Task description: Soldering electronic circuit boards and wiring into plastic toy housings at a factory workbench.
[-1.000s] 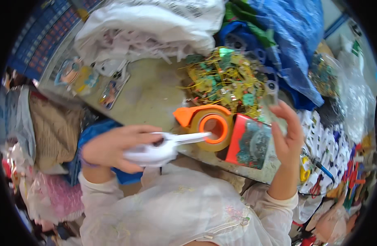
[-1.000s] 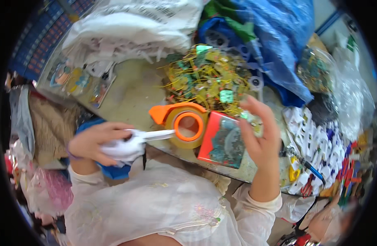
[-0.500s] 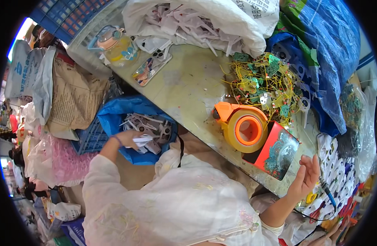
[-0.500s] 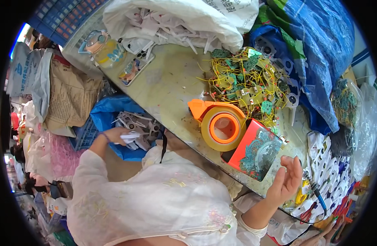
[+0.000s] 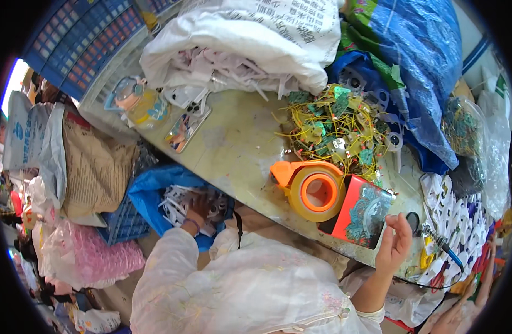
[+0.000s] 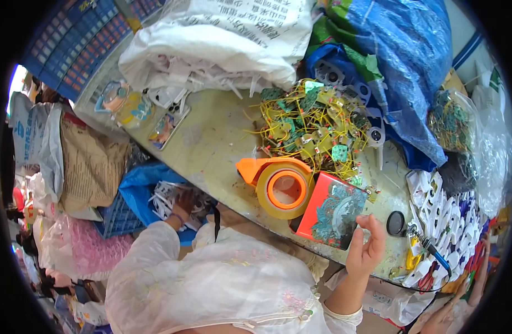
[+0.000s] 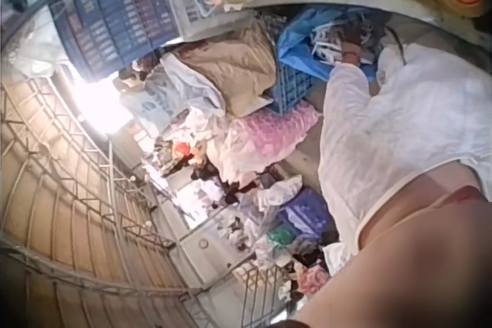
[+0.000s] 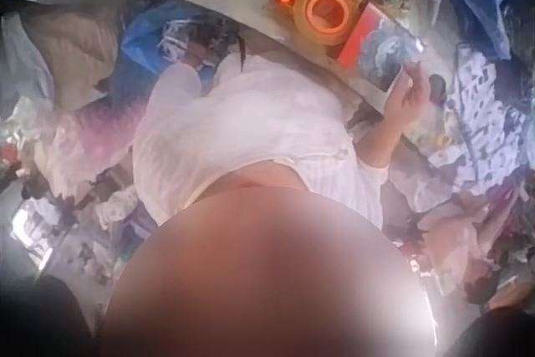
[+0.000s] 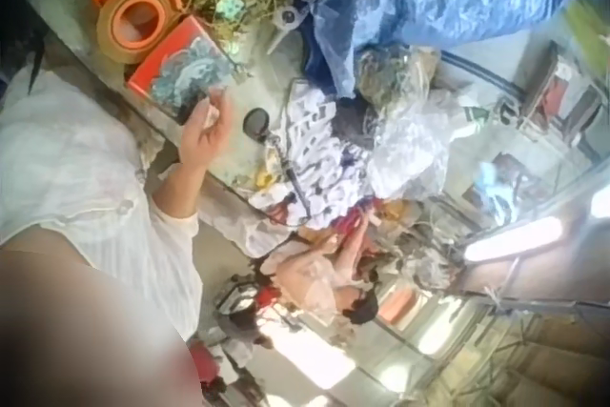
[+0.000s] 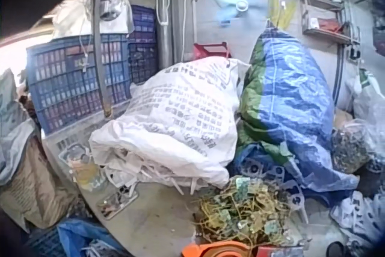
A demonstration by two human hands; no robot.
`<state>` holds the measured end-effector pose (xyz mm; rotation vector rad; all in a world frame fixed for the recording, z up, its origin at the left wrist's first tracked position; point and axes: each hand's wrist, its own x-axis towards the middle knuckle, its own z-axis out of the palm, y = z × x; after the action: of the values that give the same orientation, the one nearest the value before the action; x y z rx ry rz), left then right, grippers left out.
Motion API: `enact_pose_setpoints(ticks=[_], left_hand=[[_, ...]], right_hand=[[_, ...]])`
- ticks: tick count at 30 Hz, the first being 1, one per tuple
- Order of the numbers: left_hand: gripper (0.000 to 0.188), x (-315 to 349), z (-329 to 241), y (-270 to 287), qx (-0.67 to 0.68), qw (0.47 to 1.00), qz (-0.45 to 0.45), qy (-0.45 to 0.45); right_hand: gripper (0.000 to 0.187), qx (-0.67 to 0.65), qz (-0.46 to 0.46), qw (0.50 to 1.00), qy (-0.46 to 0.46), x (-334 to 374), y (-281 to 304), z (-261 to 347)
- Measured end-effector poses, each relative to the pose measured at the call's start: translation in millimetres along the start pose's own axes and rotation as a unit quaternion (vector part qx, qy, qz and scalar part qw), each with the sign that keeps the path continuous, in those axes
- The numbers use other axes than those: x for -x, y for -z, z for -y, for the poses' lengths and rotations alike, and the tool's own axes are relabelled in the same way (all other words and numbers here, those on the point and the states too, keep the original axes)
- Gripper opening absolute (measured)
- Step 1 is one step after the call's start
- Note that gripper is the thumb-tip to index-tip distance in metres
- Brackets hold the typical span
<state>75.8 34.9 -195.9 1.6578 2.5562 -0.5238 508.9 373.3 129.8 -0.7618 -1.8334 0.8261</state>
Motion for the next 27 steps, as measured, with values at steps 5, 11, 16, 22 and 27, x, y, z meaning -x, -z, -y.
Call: enact_pose_setpoints(ticks=[5,11,16,22,27], left_hand=[[0.110,-7,-23,49,0.003,0.989,0.151,0.008],[0.029,-51,35,268,0.440,0.822,0.316,-0.177],[0.017,-115,44,405,0.585,0.805,-0.090,-0.038],[0.019,-231,13,448,0.259,0.881,-0.386,-0.092],[0.025,-277,19,427,-0.083,0.919,-0.381,-0.052]], right_hand=[[0.041,0.037,-0.003,0.999,0.010,4,2,3],[0.040,0.029,-0.078,0.996,-0.021,17,19,-5],[0.032,0.053,-0.066,0.996,0.021,12,2,1],[0.025,0.094,-0.040,0.994,0.037,4,0,18],[0.024,0.112,-0.034,0.993,0.035,9,5,18]])
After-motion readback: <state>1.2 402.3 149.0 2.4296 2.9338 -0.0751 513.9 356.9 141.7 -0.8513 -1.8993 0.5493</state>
